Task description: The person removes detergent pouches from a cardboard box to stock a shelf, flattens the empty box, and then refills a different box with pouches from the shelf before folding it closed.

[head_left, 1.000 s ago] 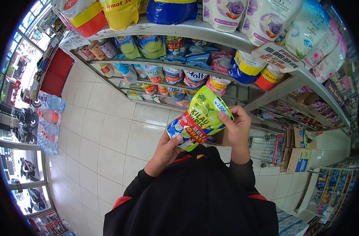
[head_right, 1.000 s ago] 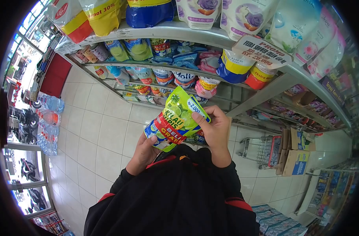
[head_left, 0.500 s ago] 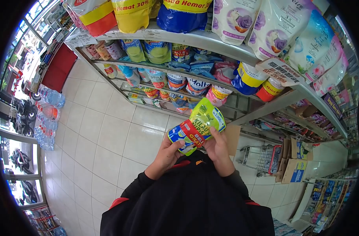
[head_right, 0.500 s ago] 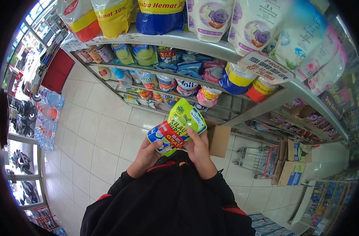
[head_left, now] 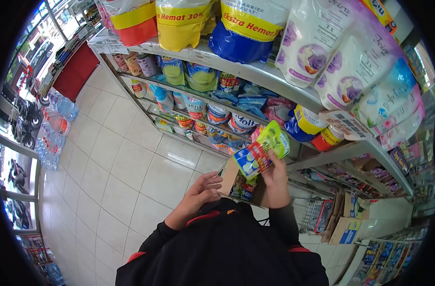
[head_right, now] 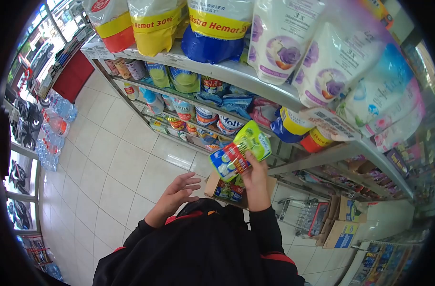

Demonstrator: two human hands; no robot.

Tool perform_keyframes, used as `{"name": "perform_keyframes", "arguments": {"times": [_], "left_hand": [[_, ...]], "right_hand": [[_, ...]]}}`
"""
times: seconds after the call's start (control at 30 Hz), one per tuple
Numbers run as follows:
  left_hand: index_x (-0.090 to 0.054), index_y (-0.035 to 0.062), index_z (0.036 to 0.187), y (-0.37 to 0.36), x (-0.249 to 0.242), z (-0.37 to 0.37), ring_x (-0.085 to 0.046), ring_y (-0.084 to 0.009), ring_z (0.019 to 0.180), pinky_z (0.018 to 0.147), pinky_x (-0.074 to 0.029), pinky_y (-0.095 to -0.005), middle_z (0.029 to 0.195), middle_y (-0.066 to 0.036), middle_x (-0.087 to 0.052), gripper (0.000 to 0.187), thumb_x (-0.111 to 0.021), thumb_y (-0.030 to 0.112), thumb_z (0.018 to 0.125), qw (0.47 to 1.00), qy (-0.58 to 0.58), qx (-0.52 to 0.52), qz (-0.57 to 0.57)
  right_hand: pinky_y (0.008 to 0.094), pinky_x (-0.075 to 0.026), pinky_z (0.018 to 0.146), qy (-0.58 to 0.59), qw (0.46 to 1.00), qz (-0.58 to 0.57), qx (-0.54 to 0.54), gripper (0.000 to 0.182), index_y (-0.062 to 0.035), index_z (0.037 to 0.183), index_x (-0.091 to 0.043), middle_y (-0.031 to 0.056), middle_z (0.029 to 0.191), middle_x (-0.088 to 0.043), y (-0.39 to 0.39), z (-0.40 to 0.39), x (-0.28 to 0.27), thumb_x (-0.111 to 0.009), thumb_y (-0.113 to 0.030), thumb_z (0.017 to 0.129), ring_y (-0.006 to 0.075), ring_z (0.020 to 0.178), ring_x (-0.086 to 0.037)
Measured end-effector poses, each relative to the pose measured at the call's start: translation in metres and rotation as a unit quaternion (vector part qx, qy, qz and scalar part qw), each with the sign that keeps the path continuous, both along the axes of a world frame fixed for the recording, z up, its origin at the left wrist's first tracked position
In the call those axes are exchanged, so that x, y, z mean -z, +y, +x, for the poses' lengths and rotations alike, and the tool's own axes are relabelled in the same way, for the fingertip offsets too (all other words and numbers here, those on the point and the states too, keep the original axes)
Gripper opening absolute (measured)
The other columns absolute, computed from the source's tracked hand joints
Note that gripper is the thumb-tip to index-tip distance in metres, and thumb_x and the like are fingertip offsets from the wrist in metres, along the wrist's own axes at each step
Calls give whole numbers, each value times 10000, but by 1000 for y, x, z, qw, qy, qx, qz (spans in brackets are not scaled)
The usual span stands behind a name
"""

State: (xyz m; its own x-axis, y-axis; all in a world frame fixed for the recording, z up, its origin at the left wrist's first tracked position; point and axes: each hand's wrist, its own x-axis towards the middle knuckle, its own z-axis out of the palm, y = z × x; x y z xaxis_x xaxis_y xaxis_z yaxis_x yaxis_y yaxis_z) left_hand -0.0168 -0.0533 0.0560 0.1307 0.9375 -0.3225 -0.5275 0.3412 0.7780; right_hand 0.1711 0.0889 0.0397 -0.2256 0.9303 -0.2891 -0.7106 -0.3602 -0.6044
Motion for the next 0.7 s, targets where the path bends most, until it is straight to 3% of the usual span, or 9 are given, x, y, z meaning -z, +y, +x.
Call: {"name": "perform_keyframes", "arguments": {"times": [0.17,0.23,0.27,0.33,0.37,0.43,0.5,0.57,0.7], "left_hand": [[-352,82,1196,-6,1,-15,-436,-206,1030,817,-406,-341,1129,-86,-442,428,-466,104,784,995,22,-68,-65],[-365,81,1187,-9,5,-21,-445,-201,1020,812,-408,-334,1119,-84,-450,414,-459,104,785,994,24,-86,-69],[-377,80,1178,-10,6,-23,-454,-196,1010,807,-410,-327,1109,-83,-458,400,-451,105,786,992,29,-97,-73],[-381,79,1175,-12,7,-26,-458,-191,1005,805,-411,-322,1107,-82,-460,393,-446,103,787,990,29,-112,-79],[-386,77,1171,-13,7,-28,-462,-187,999,802,-412,-317,1105,-82,-461,387,-440,102,789,989,30,-120,-82],[-388,75,1169,-14,9,-30,-466,-184,995,800,-413,-314,1103,-81,-463,384,-435,98,789,987,30,-130,-84],[-390,74,1167,-15,11,-32,-469,-181,991,797,-414,-311,1101,-80,-465,381,-430,94,789,986,30,-140,-84],[-388,71,1169,-16,12,-33,-467,-181,992,798,-412,-313,1097,-79,-468,382,-415,83,789,985,28,-144,-88],[-391,68,1168,-17,14,-35,-465,-176,989,801,-409,-312,1092,-78,-472,382,-407,80,787,982,20,-162,-94]], "right_hand": [[342,-474,737,-54,995,52,62,400,-7,1069,-422,116,1019,-514,72,-2,0,-564,49,699,214,871,-546],[332,-469,742,-151,965,194,89,418,-10,1077,-418,113,1023,-514,100,-10,1,-566,44,690,204,903,-531],[332,-469,742,-151,966,194,81,418,-10,1077,-418,113,1023,-514,113,-15,-2,-566,44,690,204,903,-531],[308,-429,773,-226,915,321,90,431,7,1038,-455,112,998,-524,136,-29,-8,-624,24,642,198,907,-517],[308,-429,773,-225,916,322,83,431,7,1038,-455,112,998,-524,145,-36,-12,-624,24,642,198,907,-517],[285,-380,796,-413,837,352,72,430,24,983,-499,115,968,-535,159,-49,-22,-689,-61,605,203,894,-506],[270,-346,805,-382,848,362,66,434,40,932,-526,117,929,-545,176,-60,-14,-715,-144,587,210,877,-498],[275,-346,815,-468,800,375,-9,484,45,959,-507,125,955,-527,199,-59,7,-720,-164,579,205,910,-483],[277,-342,829,-524,768,367,-30,590,48,1022,-452,138,1005,-492,169,-70,-11,-740,-169,555,199,956,-458]]}}
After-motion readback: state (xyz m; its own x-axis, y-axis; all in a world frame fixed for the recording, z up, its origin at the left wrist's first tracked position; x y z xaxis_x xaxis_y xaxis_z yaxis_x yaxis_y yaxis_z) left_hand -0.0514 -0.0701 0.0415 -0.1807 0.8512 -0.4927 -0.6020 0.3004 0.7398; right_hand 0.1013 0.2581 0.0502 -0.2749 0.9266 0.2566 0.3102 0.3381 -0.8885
